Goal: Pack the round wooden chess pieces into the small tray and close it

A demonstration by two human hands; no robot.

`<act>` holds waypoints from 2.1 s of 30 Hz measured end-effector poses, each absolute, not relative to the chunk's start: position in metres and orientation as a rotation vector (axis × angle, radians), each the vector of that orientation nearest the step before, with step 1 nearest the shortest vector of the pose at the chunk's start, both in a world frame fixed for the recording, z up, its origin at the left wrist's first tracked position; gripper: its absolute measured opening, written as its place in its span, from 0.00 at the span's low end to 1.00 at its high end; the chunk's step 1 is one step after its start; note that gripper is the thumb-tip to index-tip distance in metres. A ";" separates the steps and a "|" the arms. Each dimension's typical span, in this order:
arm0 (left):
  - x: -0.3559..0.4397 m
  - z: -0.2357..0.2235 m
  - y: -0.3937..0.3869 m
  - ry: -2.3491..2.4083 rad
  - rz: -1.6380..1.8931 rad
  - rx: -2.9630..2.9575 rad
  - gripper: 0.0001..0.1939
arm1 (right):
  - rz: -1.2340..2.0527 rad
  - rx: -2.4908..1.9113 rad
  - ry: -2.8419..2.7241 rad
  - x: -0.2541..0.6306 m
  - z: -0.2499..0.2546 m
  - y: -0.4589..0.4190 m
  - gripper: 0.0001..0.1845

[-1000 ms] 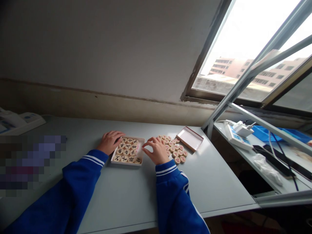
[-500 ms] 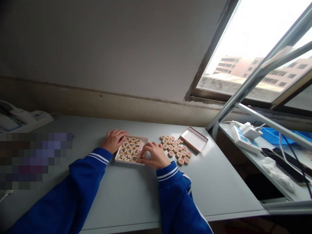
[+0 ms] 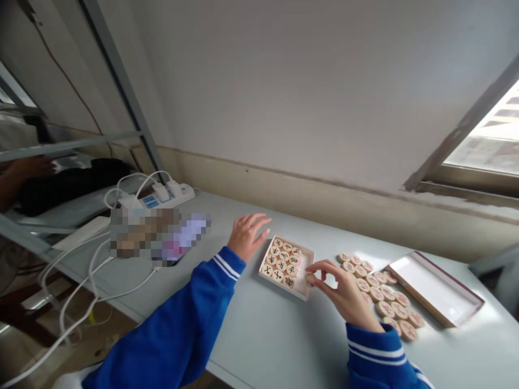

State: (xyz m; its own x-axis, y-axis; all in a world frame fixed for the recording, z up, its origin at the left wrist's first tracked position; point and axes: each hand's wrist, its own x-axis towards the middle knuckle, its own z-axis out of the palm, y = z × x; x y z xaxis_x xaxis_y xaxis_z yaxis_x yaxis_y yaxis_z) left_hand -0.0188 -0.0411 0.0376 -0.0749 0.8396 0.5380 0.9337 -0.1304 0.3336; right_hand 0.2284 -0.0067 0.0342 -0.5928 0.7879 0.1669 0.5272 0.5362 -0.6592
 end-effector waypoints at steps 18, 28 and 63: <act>-0.215 0.015 -0.225 -2.839 -0.431 -0.761 0.44 | 0.557 -1.312 -2.385 0.281 -0.002 0.018 0.22; -0.235 0.017 -0.205 -2.830 -0.567 -0.970 0.37 | 0.158 -1.395 -2.382 0.298 -0.005 0.020 0.20; -0.199 0.002 -0.250 -2.195 -0.526 -1.033 0.28 | 0.046 -1.352 -2.434 0.292 -0.007 0.015 0.21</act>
State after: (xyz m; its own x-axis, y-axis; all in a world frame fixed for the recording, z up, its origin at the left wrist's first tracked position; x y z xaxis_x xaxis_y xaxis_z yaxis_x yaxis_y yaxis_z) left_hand -0.1993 -0.2502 0.0019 -0.4808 0.5289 0.6994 0.7884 0.6099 0.0807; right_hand 0.2920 0.0152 -0.0073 -0.4803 0.8280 0.2895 0.8163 0.5427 -0.1978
